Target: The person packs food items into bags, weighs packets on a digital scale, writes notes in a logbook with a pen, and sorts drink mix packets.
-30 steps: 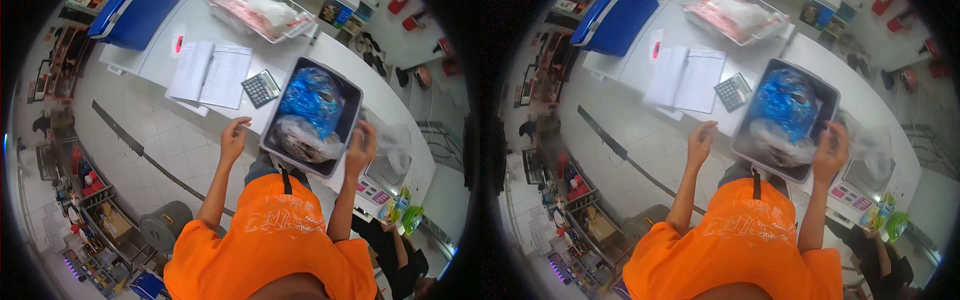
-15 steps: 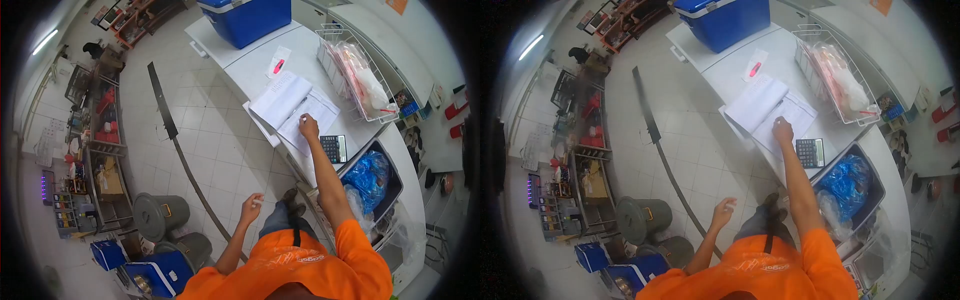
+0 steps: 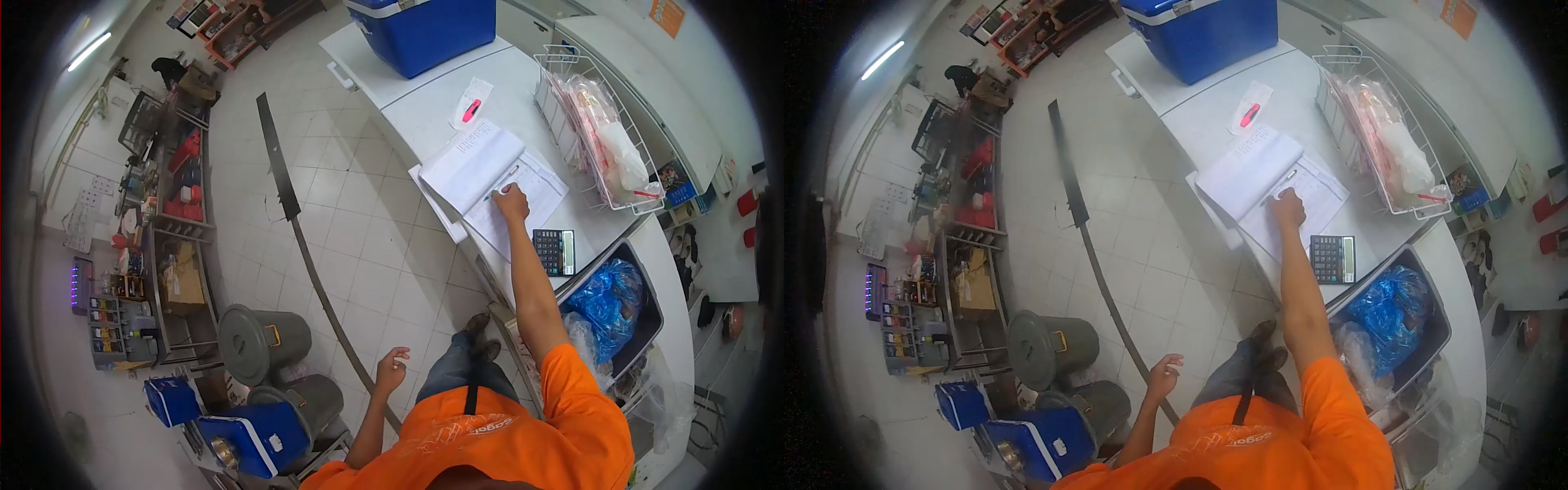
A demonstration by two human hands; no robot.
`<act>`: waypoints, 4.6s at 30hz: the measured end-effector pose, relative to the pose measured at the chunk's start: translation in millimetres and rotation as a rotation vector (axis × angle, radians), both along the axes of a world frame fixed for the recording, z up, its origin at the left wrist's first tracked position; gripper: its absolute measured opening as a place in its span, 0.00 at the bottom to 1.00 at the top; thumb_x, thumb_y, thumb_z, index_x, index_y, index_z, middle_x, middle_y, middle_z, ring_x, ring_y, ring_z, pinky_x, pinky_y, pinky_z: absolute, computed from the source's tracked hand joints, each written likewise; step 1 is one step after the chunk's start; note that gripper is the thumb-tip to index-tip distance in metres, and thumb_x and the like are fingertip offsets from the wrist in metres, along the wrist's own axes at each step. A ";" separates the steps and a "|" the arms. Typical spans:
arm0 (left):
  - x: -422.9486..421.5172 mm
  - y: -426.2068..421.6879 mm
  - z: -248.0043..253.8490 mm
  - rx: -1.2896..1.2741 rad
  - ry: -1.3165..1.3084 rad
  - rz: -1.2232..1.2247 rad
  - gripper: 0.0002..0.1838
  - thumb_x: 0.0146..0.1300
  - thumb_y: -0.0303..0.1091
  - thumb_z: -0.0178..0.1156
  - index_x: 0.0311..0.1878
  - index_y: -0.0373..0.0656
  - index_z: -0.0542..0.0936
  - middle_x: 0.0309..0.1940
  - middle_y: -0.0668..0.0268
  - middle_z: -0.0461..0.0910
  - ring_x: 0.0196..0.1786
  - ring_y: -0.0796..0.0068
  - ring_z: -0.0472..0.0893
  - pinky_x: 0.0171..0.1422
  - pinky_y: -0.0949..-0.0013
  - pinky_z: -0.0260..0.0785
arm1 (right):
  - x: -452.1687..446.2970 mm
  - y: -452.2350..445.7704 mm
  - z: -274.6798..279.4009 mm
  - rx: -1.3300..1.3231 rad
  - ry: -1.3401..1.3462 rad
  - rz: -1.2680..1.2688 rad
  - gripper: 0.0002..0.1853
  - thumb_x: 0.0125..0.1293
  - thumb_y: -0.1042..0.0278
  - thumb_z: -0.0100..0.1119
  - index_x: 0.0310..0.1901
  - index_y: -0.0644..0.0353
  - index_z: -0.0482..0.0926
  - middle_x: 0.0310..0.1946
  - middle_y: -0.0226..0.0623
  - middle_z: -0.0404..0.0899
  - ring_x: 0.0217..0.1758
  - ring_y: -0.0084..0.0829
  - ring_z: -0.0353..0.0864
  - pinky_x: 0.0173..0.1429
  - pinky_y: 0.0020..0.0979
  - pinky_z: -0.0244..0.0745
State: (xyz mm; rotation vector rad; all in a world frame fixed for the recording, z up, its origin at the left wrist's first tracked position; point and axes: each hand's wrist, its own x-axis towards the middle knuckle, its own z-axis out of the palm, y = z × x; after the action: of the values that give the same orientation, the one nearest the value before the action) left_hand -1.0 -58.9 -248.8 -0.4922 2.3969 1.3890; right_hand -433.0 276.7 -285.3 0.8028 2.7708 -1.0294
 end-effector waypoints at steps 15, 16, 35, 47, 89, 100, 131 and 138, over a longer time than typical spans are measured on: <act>-8.0 1.1 -13.1 0.020 0.056 -0.100 0.27 0.51 0.13 0.49 0.54 0.42 0.82 0.43 0.62 0.85 0.38 0.74 0.84 0.41 0.72 0.76 | 1.0 6.8 -0.2 0.082 -0.008 0.069 0.20 0.55 0.53 0.72 0.38 0.63 0.82 0.37 0.48 0.87 0.39 0.42 0.89 0.44 0.42 0.85; -11.2 -0.3 -16.5 0.020 0.072 -0.106 0.27 0.51 0.13 0.49 0.54 0.42 0.82 0.43 0.63 0.85 0.36 0.73 0.84 0.41 0.72 0.76 | 0.0 13.9 -0.9 -0.047 -0.050 0.056 0.18 0.56 0.55 0.71 0.35 0.65 0.82 0.33 0.49 0.87 0.34 0.41 0.89 0.39 0.40 0.86; -151.3 25.1 -176.8 -0.160 -0.056 -0.652 0.17 0.57 0.33 0.56 0.48 0.47 0.86 0.43 0.57 0.88 0.49 0.55 0.86 0.57 0.59 0.77 | 385.6 42.9 111.4 -0.775 0.116 0.227 0.08 0.69 0.70 0.56 0.37 0.64 0.83 0.29 0.30 0.81 0.29 0.22 0.80 0.32 0.26 0.73; -192.5 87.6 -192.2 0.070 -0.235 -0.799 0.21 0.58 0.23 0.50 0.53 0.42 0.83 0.38 0.61 0.86 0.36 0.73 0.83 0.42 0.69 0.77 | 512.0 72.7 147.9 -0.708 0.549 -0.400 0.06 0.64 0.74 0.54 0.32 0.64 0.79 0.30 0.31 0.79 0.36 0.25 0.78 0.45 0.28 0.73; 302.9 472.1 -131.0 -0.455 -0.194 -2.238 0.19 0.71 0.41 0.57 0.60 0.47 0.81 0.51 0.52 0.86 0.57 0.58 0.84 0.60 0.59 0.75 | 1224.2 -111.9 -84.3 -0.062 0.180 -2.392 0.13 0.67 0.61 0.61 0.35 0.62 0.86 0.22 0.40 0.80 0.28 0.29 0.79 0.36 0.33 0.72; 419.4 561.1 -142.8 -0.586 -0.227 -2.500 0.20 0.71 0.41 0.57 0.62 0.45 0.79 0.54 0.54 0.85 0.59 0.58 0.83 0.64 0.59 0.74 | 1209.5 -172.7 -144.6 -0.398 0.004 -2.442 0.16 0.62 0.55 0.57 0.33 0.58 0.89 0.27 0.45 0.85 0.32 0.41 0.86 0.39 0.41 0.77; 738.2 444.7 -122.6 -0.390 -0.332 -1.876 0.22 0.68 0.43 0.54 0.58 0.40 0.81 0.54 0.50 0.84 0.57 0.54 0.83 0.61 0.57 0.75 | 1682.0 16.8 -131.5 -0.357 0.084 -1.676 0.16 0.59 0.52 0.71 0.38 0.57 0.90 0.24 0.41 0.83 0.30 0.38 0.85 0.37 0.39 0.77; 748.7 368.6 -113.5 -0.427 -0.324 -1.711 0.23 0.70 0.44 0.51 0.58 0.40 0.81 0.55 0.49 0.83 0.59 0.52 0.82 0.63 0.56 0.73 | 1694.6 104.5 -175.5 -0.297 0.075 -1.395 0.14 0.57 0.52 0.72 0.35 0.54 0.91 0.31 0.45 0.87 0.36 0.43 0.87 0.44 0.40 0.80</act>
State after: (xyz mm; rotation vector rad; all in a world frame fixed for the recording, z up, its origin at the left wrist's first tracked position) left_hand 747.7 309.7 -362.3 0.9922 1.7053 0.0041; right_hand 1261.6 381.2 -460.8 2.7054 1.6790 -1.4653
